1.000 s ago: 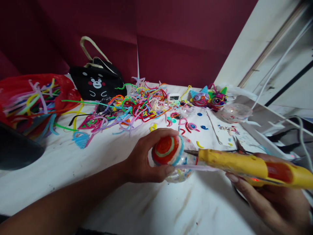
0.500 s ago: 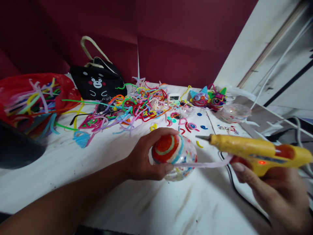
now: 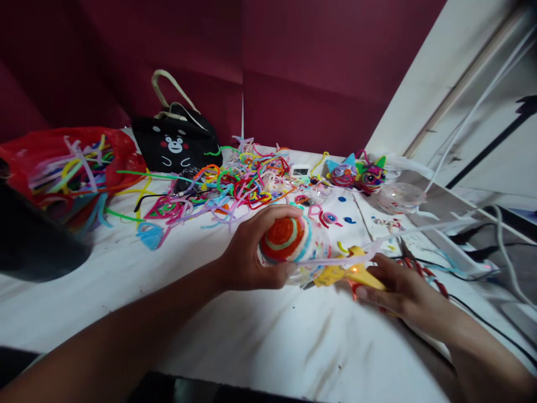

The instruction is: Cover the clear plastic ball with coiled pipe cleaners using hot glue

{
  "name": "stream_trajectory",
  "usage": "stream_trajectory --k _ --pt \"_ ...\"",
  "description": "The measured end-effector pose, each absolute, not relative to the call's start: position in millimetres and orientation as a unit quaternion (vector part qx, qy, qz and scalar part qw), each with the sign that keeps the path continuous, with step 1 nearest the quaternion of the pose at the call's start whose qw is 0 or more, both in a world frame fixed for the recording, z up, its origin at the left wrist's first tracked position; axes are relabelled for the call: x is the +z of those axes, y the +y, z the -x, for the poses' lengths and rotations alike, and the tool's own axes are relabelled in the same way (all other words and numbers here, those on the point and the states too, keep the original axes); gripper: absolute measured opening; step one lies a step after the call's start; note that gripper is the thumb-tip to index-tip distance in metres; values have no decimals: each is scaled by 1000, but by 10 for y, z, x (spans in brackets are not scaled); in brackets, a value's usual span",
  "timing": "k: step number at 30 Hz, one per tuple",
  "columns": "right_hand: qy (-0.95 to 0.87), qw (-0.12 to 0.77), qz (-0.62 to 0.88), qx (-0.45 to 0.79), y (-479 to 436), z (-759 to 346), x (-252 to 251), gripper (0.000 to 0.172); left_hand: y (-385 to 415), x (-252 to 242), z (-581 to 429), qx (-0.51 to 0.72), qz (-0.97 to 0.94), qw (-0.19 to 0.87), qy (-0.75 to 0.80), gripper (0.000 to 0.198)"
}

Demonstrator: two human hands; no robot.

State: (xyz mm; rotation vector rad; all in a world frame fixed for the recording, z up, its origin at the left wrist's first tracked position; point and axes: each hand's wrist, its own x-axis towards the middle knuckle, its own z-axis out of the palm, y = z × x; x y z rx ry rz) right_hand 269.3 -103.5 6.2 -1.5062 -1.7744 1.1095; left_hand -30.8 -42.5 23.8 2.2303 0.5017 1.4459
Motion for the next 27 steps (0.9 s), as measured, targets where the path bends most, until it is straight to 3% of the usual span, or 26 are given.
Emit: stream_trajectory --k 3,6,12,14,18,23,27 --pt "-719 241 576 304 -1047 -2671 69 43 -443 256 300 517 -813 197 184 64" --pt "-720 295 596 197 -1084 -2617 165 44 -449 260 292 515 -818 182 182 64" --pt "-676 414 463 396 -1134 -2364 465 42 -464 262 272 500 -830 175 173 65" --pt "-652 429 434 450 -1120 -2314 553 39 -473 266 266 493 -834 174 176 65" --pt "-622 413 397 533 -1091 -2294 674 51 -484 267 258 488 -838 160 185 64" --pt "-598 471 400 510 -1063 -2240 724 44 -484 255 251 479 -842 158 189 65" --pt "-614 521 407 431 -986 -2156 752 51 -487 259 246 474 -844 166 189 63"
